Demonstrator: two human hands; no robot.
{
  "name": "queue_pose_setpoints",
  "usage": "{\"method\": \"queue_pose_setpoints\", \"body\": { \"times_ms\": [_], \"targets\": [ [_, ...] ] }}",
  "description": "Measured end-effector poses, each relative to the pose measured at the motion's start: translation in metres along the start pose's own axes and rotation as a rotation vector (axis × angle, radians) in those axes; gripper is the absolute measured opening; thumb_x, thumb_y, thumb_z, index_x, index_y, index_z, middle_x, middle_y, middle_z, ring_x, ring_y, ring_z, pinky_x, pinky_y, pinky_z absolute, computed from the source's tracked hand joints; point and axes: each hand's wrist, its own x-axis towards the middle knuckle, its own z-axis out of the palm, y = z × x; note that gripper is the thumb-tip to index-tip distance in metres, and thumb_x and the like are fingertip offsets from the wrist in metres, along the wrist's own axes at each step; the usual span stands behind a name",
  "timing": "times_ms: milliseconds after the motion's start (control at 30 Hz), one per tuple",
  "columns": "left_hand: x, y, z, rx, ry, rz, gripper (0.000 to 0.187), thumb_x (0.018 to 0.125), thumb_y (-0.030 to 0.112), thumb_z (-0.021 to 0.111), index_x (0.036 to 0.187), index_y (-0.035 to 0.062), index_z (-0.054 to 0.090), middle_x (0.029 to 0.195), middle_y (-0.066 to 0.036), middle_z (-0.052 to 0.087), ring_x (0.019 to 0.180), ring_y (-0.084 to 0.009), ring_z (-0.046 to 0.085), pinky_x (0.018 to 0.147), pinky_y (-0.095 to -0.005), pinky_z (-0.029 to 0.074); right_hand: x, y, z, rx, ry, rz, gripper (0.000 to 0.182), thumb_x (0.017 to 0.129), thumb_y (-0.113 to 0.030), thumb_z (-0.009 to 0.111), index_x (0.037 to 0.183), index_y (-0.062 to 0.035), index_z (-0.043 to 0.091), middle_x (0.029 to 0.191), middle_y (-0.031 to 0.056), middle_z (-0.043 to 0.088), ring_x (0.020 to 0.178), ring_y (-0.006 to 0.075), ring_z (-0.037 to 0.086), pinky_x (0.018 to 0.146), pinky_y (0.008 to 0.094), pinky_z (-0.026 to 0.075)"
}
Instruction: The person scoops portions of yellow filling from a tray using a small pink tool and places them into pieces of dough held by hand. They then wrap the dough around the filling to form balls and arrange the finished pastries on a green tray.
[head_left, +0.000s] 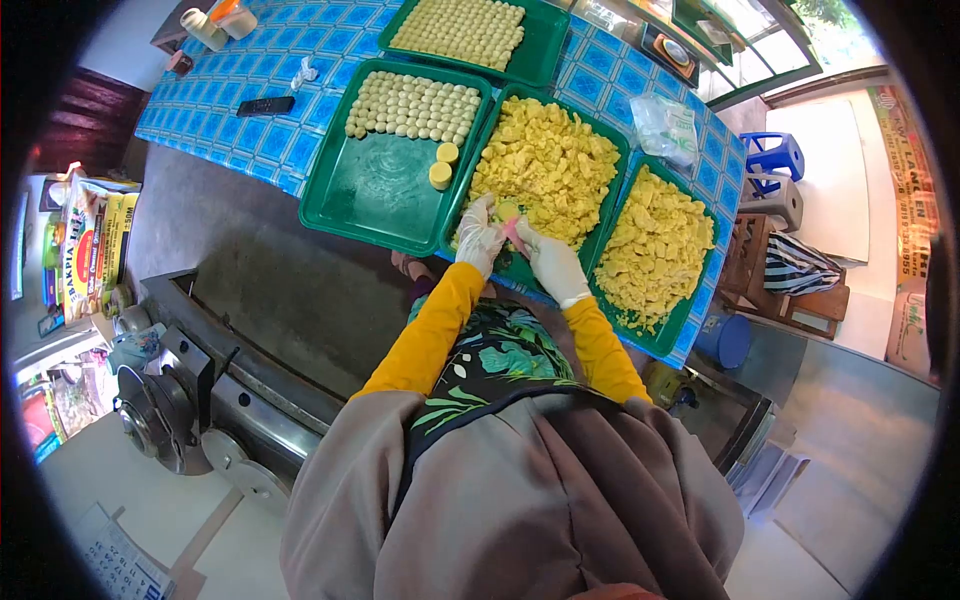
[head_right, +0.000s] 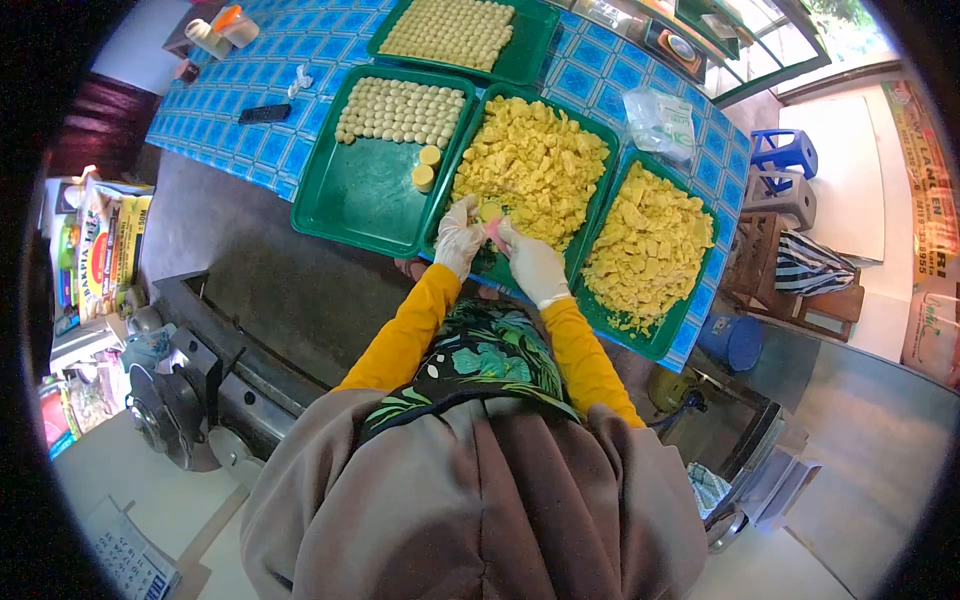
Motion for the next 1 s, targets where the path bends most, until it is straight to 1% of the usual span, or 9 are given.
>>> {"method": "queue_pose_setpoints", "body": {
  "times_ms": [133, 200, 233, 400, 533, 633, 800, 933, 1000],
  "targets": [
    [0.01, -0.029, -0.007, 0.06, 0.003, 0.088, 0.061, 0.074, -0.004, 0.068, 0.133, -0.0024, 0.055, 0.114, -0.008, 0.061, 0.103, -0.018, 0.059, 0.086, -0.0255, 0.048, -0.013, -0.019, -0.041, -0.009, -0.051, 0.071, 0.033, 0.101, -0.027, 0.053, 0.131, -0.0189, 0.063, 0.104, 0.0236, 0.067, 0.092, 0.0405, 0.066, 0.079, 0.0424, 0.052],
    [0.019, -0.022, -0.016, 0.03, -0.085, -0.348, 0.049, 0.082, 0.004, 0.067, 0.129, -0.0056, 0.055, 0.109, -0.012, 0.064, 0.089, -0.0175, 0.065, 0.08, -0.029, 0.054, -0.016, -0.021, -0.049, -0.069, -0.071, 0.126, 0.033, 0.1, -0.025, 0.053, 0.132, -0.0195, 0.063, 0.105, 0.0237, 0.067, 0.093, 0.0396, 0.066, 0.08, 0.0419, 0.052],
    [0.009, -0.019, -0.011, -0.284, -0.033, -0.143, 0.044, 0.086, 0.008, 0.064, 0.126, -0.0085, 0.056, 0.108, -0.014, 0.063, 0.081, -0.0161, 0.065, 0.073, -0.0278, 0.056, -0.016, -0.019, -0.048, -0.049, 0.002, 0.098, 0.035, 0.099, -0.023, 0.049, 0.131, -0.02, 0.063, 0.099, 0.0236, 0.067, 0.089, 0.0405, 0.066, 0.077, 0.0454, 0.051],
    [0.004, 0.019, 0.002, -0.675, -0.173, -0.112, 0.045, 0.085, 0.005, 0.06, 0.127, -0.0101, 0.054, 0.113, -0.02, 0.062, 0.081, -0.0193, 0.067, 0.07, -0.0283, 0.057, -0.011, -0.007, -0.033, 0.05, 0.125, 0.047, 0.039, 0.098, -0.019, 0.045, 0.132, -0.0204, 0.062, 0.092, 0.0237, 0.068, 0.085, 0.0412, 0.066, 0.075, 0.0482, 0.051],
    [0.018, 0.014, 0.002, -0.271, -0.196, -0.198, 0.049, 0.083, 0.003, 0.056, 0.132, -0.0019, 0.057, 0.116, -0.019, 0.066, 0.081, -0.0235, 0.069, 0.077, -0.0314, 0.057, -0.011, -0.013, -0.036, 0.095, 0.126, 0.081, 0.037, 0.097, -0.016, 0.05, 0.132, -0.0172, 0.062, 0.103, 0.0229, 0.067, 0.093, 0.0382, 0.067, 0.08, 0.0425, 0.052],
    [0.016, 0.012, -0.002, 0.064, -0.01, 0.071, 0.038, 0.084, 0.003, 0.056, 0.12, 0.0039, 0.068, 0.1, -0.008, 0.071, 0.065, -0.0131, 0.062, 0.053, -0.0282, 0.047, -0.015, -0.025, -0.044, 0.13, 0.107, 0.121, 0.036, 0.097, -0.013, 0.054, 0.131, -0.0149, 0.062, 0.112, 0.0219, 0.067, 0.098, 0.0358, 0.068, 0.083, 0.0388, 0.053],
    [0.006, 0.004, -0.006, 0.433, 0.071, 0.054, 0.024, 0.088, 0.013, 0.058, 0.109, 0.0073, 0.068, 0.09, -0.016, 0.069, 0.088, -0.0295, 0.068, 0.077, -0.0386, 0.053, -0.005, -0.028, -0.028, 0.092, 0.154, 0.038, 0.044, 0.096, -0.013, 0.046, 0.138, -0.0207, 0.057, 0.092, 0.0247, 0.069, 0.085, 0.0413, 0.067, 0.075, 0.047, 0.053],
    [0.005, -0.028, -0.001, 0.352, 0.089, -0.037, 0.037, 0.086, 0.02, 0.062, 0.121, 0.0078, 0.061, 0.109, -0.023, 0.067, 0.104, -0.04, 0.064, 0.087, -0.046, 0.05, 0.023, -0.039, -0.006, -0.206, -0.032, 0.017, 0.039, 0.097, -0.022, 0.051, 0.134, -0.0269, 0.059, 0.083, 0.0238, 0.067, 0.08, 0.0435, 0.066, 0.071, 0.0509, 0.051],
    [0.011, -0.037, 0.004, 0.118, 0.113, 0.076, 0.054, 0.076, -0.003, 0.055, 0.129, 0.0012, 0.057, 0.095, -0.008, 0.064, 0.081, -0.0164, 0.061, 0.068, -0.0298, 0.05, 0.034, -0.038, 0.006, -0.171, 0.008, 0.059, 0.04, 0.096, -0.021, 0.052, 0.135, -0.0263, 0.059, 0.084, 0.0256, 0.067, 0.081, 0.044, 0.066, 0.07, 0.0513, 0.052]
  ]
}}
